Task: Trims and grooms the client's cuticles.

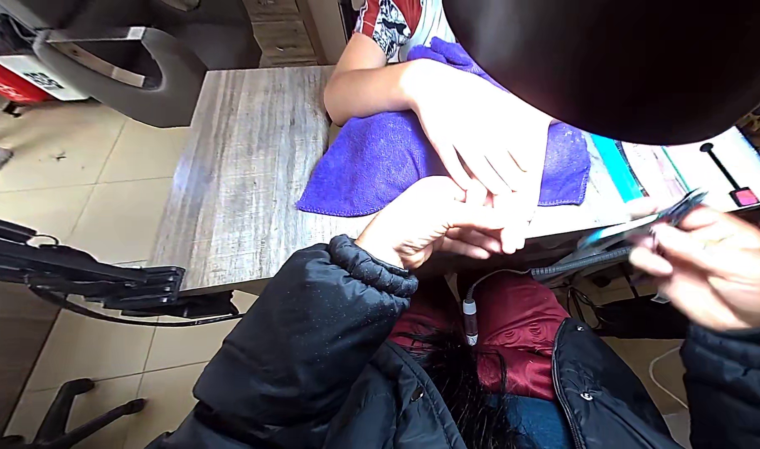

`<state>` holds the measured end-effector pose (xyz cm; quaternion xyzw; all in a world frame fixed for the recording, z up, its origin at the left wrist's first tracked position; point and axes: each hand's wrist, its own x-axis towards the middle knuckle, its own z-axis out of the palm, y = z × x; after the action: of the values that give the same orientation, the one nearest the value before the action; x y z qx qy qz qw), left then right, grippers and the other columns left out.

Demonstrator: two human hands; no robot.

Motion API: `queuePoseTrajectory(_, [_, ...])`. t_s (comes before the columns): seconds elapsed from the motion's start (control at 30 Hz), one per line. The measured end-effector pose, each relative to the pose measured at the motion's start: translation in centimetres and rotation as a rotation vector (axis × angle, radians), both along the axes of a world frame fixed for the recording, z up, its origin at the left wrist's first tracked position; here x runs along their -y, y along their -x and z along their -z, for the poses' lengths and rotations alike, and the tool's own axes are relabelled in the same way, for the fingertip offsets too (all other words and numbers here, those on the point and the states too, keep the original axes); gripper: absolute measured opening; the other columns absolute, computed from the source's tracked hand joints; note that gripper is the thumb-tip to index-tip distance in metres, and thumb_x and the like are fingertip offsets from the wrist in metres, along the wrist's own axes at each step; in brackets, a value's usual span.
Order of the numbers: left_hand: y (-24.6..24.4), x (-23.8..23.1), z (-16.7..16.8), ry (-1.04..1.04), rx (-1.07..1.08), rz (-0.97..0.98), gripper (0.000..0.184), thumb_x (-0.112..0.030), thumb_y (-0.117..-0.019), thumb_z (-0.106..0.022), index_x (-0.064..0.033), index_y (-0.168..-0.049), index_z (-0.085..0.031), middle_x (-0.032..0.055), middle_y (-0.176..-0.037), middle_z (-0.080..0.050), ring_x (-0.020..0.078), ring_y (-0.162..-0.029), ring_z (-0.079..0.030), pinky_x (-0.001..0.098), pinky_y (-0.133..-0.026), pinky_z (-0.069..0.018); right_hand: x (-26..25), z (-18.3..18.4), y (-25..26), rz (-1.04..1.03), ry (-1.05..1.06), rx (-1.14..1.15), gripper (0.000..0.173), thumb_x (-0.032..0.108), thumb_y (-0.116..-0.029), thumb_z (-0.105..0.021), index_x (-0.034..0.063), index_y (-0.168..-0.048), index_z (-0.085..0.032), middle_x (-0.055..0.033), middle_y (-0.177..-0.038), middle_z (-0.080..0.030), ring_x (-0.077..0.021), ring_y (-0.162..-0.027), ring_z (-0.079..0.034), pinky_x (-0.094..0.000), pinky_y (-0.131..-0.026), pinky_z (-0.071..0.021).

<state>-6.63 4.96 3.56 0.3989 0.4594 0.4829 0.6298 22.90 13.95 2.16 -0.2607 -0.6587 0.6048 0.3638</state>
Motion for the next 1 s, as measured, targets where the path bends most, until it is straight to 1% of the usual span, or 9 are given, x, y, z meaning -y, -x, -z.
queuePoseTrajectory(0.07, [0.0, 0.0, 0.1, -0.014, 0.026, 0.019, 0.019, -0.002, -0.1018, -0.055, -0.0050, -0.089, -0.068, 0.0055, -0.080, -0.076, 0.0127, -0.070, -0.075, 0.0256, -0.066, -0.0633, 3.2, 1.0, 0.8, -0.062, 0.154, -0.076, 0.025, 0.010, -0.1027, -0.050, 0.0184, -0.112, -0.072, 0.0071, -0.101, -0.072, 0.0057, -0.061, -0.056, -0.0096, -0.054, -0.0470])
queuePoseTrajectory(0.13, [-0.2, 0.1, -0.1, -0.017, 0.055, 0.017, 0.018, 0.001, -0.1005, -0.056, -0.0049, -0.089, -0.069, 0.0064, -0.081, -0.077, 0.0127, -0.071, -0.075, 0.0251, -0.065, -0.0633, 5.9, 2.0, 2.2, -0.186, 0.229, -0.126, 0.015, 0.024, -0.1016, -0.062, 0.0194, -0.107, -0.075, 0.0050, -0.104, -0.072, 0.0039, -0.067, -0.060, -0.0114, -0.057, -0.0501])
queuePoseTrajectory(0.2, [-0.7, 0.3, -0.3, -0.010, 0.074, -0.020, 0.016, 0.004, -0.0987, -0.058, -0.0040, -0.088, -0.067, 0.0080, -0.082, -0.077, 0.0138, -0.071, -0.076, 0.0250, -0.065, -0.0634, 7.9, 2.7, 4.1, -0.305, 0.211, -0.165, 0.019, 0.027, -0.1018, -0.062, 0.0149, -0.101, -0.076, -0.0010, -0.112, -0.072, -0.0071, -0.094, -0.069, -0.0225, -0.078, -0.0593])
queuePoseTrajectory(0.23, [-1.0, 0.4, -0.3, -0.014, 0.082, -0.038, 0.017, 0.005, -0.0979, -0.058, -0.0046, -0.086, -0.066, 0.0083, -0.082, -0.077, 0.0138, -0.070, -0.076, 0.0246, -0.064, -0.0630, 8.6, 3.0, 5.0, -0.345, 0.210, -0.199, 0.021, 0.023, -0.1038, -0.057, 0.0111, -0.103, -0.074, -0.0068, -0.113, -0.073, -0.0152, -0.104, -0.070, -0.0302, -0.089, -0.0592])
queuePoseTrajectory(0.3, [-1.5, 0.5, -0.2, -0.028, 0.089, -0.083, 0.018, 0.007, -0.0971, -0.059, -0.0050, -0.084, -0.064, 0.0083, -0.081, -0.077, 0.0138, -0.069, -0.076, 0.0245, -0.062, -0.0628, 9.7, 3.1, 6.7, -0.372, 0.262, -0.282, 0.021, 0.016, -0.1082, -0.046, 0.0083, -0.107, -0.065, -0.0125, -0.104, -0.075, -0.0233, -0.105, -0.073, -0.0384, -0.094, -0.0597])
queuePoseTrajectory(0.43, [-2.7, 0.6, 0.1, -0.081, 0.106, -0.189, 0.016, 0.009, -0.0942, -0.061, -0.0025, -0.084, -0.063, 0.0102, -0.077, -0.076, 0.0156, -0.065, -0.075, 0.0267, -0.061, -0.0637, 10.6, 2.8, 9.1, -0.349, 0.380, -0.363, 0.024, 0.015, -0.1089, -0.033, 0.0127, -0.102, -0.056, -0.0041, -0.087, -0.064, -0.0191, -0.085, -0.071, -0.0405, -0.085, -0.0618])
queuePoseTrajectory(0.5, [-3.0, 0.6, 0.5, -0.117, 0.122, -0.216, 0.016, 0.011, -0.0923, -0.063, -0.0022, -0.083, -0.062, 0.0104, -0.076, -0.075, 0.0161, -0.064, -0.075, 0.0275, -0.061, -0.0638, 10.9, 2.5, 10.0, -0.253, 0.389, -0.350, 0.028, 0.020, -0.1107, -0.027, 0.0150, -0.101, -0.054, -0.0007, -0.082, -0.059, -0.0145, -0.078, -0.067, -0.0350, -0.077, -0.0608])
queuePoseTrajectory(0.7, [-3.4, 0.5, 1.0, -0.157, 0.100, -0.254, 0.012, 0.010, -0.0908, -0.065, -0.0005, -0.085, -0.063, 0.0102, -0.077, -0.074, 0.0153, -0.065, -0.074, 0.0268, -0.062, -0.0636, 11.1, 2.1, 10.6, -0.124, 0.381, -0.314, 0.038, 0.025, -0.1125, -0.021, 0.0123, -0.103, -0.055, -0.0033, -0.082, -0.059, -0.0150, -0.076, -0.067, -0.0335, -0.073, -0.0610])
queuePoseTrajectory(1.0, [-3.5, 0.6, 1.2, -0.183, 0.086, -0.285, 0.014, 0.011, -0.0888, -0.068, -0.0007, -0.086, -0.062, 0.0096, -0.077, -0.074, 0.0149, -0.066, -0.074, 0.0269, -0.064, -0.0637, 11.2, 1.8, 11.1, -0.025, 0.441, -0.312, 0.037, 0.022, -0.1121, -0.024, 0.0111, -0.099, -0.057, -0.0036, -0.082, -0.062, -0.0161, -0.078, -0.069, -0.0347, -0.075, -0.0619])
